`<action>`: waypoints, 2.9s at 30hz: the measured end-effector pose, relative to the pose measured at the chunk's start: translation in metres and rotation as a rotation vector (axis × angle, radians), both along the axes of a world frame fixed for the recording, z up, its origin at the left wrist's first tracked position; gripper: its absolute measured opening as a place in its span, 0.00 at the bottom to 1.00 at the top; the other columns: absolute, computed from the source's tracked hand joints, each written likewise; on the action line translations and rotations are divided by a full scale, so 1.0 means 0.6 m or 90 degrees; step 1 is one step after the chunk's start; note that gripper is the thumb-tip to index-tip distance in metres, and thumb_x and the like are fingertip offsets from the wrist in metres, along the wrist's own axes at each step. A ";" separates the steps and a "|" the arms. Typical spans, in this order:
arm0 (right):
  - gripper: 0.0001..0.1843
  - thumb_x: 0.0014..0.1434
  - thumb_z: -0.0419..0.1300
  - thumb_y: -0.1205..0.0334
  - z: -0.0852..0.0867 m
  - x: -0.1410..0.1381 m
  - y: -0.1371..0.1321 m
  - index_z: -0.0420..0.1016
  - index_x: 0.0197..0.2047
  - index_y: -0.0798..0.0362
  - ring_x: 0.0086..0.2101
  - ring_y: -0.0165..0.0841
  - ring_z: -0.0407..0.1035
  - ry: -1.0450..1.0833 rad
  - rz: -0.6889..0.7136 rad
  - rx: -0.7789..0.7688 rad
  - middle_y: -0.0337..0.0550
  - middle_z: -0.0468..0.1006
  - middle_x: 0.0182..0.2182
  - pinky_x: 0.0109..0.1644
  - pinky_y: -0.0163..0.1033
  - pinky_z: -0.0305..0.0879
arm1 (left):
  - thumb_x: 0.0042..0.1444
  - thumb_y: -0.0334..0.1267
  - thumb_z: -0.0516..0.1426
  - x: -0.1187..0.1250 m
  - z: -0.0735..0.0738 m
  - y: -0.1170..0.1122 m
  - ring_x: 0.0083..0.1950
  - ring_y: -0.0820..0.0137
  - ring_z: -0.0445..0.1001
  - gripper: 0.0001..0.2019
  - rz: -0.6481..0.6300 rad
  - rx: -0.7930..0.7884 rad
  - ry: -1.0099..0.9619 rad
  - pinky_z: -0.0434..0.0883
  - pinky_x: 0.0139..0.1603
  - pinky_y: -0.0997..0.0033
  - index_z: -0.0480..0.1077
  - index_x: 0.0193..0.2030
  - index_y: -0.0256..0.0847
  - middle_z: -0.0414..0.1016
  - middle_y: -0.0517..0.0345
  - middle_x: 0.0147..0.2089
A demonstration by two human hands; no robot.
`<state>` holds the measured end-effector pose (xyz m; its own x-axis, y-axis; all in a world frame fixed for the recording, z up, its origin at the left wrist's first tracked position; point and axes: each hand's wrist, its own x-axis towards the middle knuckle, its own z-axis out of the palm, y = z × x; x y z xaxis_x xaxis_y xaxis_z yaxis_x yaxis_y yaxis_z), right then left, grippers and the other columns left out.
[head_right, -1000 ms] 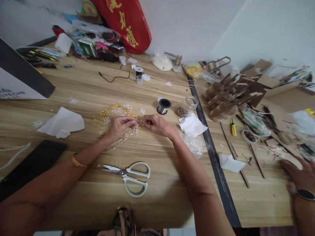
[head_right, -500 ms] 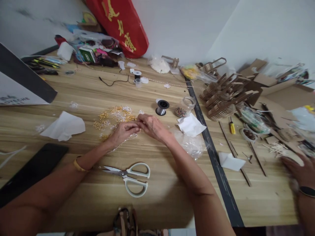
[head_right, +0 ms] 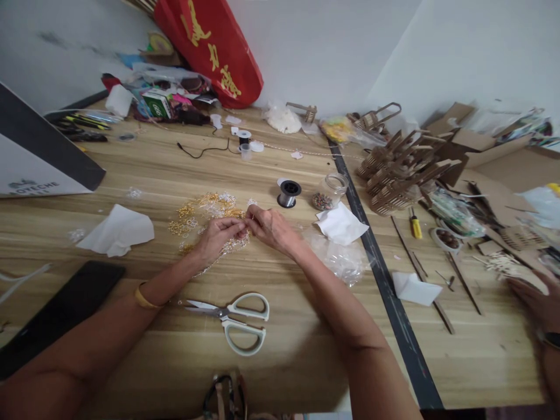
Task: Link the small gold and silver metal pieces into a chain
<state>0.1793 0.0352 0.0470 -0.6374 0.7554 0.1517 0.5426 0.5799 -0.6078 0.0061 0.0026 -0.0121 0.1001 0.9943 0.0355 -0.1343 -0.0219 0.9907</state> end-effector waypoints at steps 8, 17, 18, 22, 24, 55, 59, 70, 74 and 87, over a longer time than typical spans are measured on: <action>0.06 0.65 0.52 0.63 0.009 0.000 -0.005 0.68 0.37 0.53 0.22 0.24 0.63 -0.011 0.064 -0.048 0.35 0.72 0.21 0.30 0.30 0.54 | 0.37 0.38 0.70 0.001 -0.001 0.006 0.28 0.74 0.72 0.12 0.010 -0.082 -0.166 0.67 0.33 0.72 0.76 0.28 0.36 0.77 0.57 0.27; 0.12 0.67 0.50 0.57 0.015 0.010 0.002 0.67 0.38 0.55 0.22 0.24 0.68 0.022 0.106 -0.158 0.37 0.74 0.24 0.29 0.30 0.61 | 0.36 0.36 0.70 0.003 0.006 0.004 0.27 0.74 0.71 0.11 0.011 -0.090 -0.190 0.66 0.32 0.72 0.77 0.27 0.34 0.76 0.57 0.25; 0.13 0.67 0.49 0.56 0.017 0.011 0.003 0.67 0.38 0.55 0.22 0.24 0.67 0.040 0.093 -0.165 0.37 0.74 0.24 0.29 0.30 0.61 | 0.37 0.36 0.70 0.003 0.005 0.004 0.28 0.74 0.72 0.11 0.008 -0.091 -0.190 0.66 0.32 0.72 0.77 0.27 0.34 0.76 0.57 0.25; 0.15 0.68 0.47 0.54 0.015 0.017 0.013 0.67 0.38 0.56 0.22 0.24 0.64 0.103 0.062 -0.174 0.37 0.72 0.24 0.29 0.31 0.60 | 0.37 0.37 0.70 0.000 0.003 0.004 0.28 0.73 0.72 0.12 -0.001 -0.102 -0.210 0.67 0.33 0.71 0.76 0.27 0.34 0.76 0.57 0.26; 0.14 0.65 0.52 0.54 0.008 0.019 0.020 0.69 0.39 0.56 0.24 0.24 0.62 0.120 0.068 -0.158 0.36 0.71 0.25 0.29 0.31 0.59 | 0.37 0.38 0.70 0.000 0.002 0.005 0.28 0.73 0.72 0.12 -0.002 -0.099 -0.217 0.67 0.33 0.71 0.76 0.27 0.34 0.76 0.57 0.25; 0.02 0.53 0.62 0.68 -0.040 -0.014 0.022 0.76 0.29 0.57 0.27 0.25 0.61 0.141 -0.043 0.006 0.37 0.69 0.27 0.32 0.32 0.57 | 0.36 0.38 0.70 0.003 -0.012 0.011 0.30 0.71 0.76 0.12 0.094 -0.052 -0.149 0.73 0.37 0.69 0.77 0.29 0.35 0.79 0.56 0.28; 0.05 0.57 0.59 0.70 -0.039 -0.014 0.018 0.75 0.30 0.57 0.28 0.26 0.61 0.126 -0.018 0.052 0.39 0.68 0.29 0.33 0.33 0.58 | 0.34 0.36 0.70 0.004 -0.008 0.013 0.30 0.71 0.76 0.12 0.084 -0.091 -0.218 0.73 0.39 0.69 0.77 0.28 0.35 0.79 0.56 0.28; 0.09 0.61 0.58 0.60 -0.050 -0.016 0.018 0.75 0.34 0.55 0.29 0.28 0.63 0.194 0.000 0.019 0.41 0.69 0.30 0.34 0.35 0.61 | 0.35 0.32 0.70 -0.001 -0.006 0.016 0.32 0.72 0.76 0.11 0.038 -0.123 -0.322 0.72 0.40 0.70 0.77 0.28 0.33 0.79 0.54 0.30; 0.09 0.60 0.59 0.60 -0.049 -0.018 0.020 0.72 0.31 0.55 0.28 0.27 0.61 0.215 -0.003 -0.009 0.40 0.69 0.29 0.32 0.34 0.58 | 0.35 0.34 0.71 -0.001 -0.004 0.015 0.32 0.72 0.76 0.12 0.041 -0.126 -0.309 0.71 0.39 0.71 0.78 0.28 0.34 0.79 0.55 0.30; 0.16 0.56 0.61 0.50 -0.060 -0.014 0.027 0.71 0.32 0.56 0.26 0.26 0.61 0.313 -0.013 -0.243 0.36 0.68 0.24 0.30 0.33 0.59 | 0.43 0.40 0.68 -0.004 0.001 0.012 0.29 0.76 0.69 0.10 0.035 -0.080 -0.242 0.65 0.32 0.74 0.76 0.30 0.36 0.76 0.58 0.28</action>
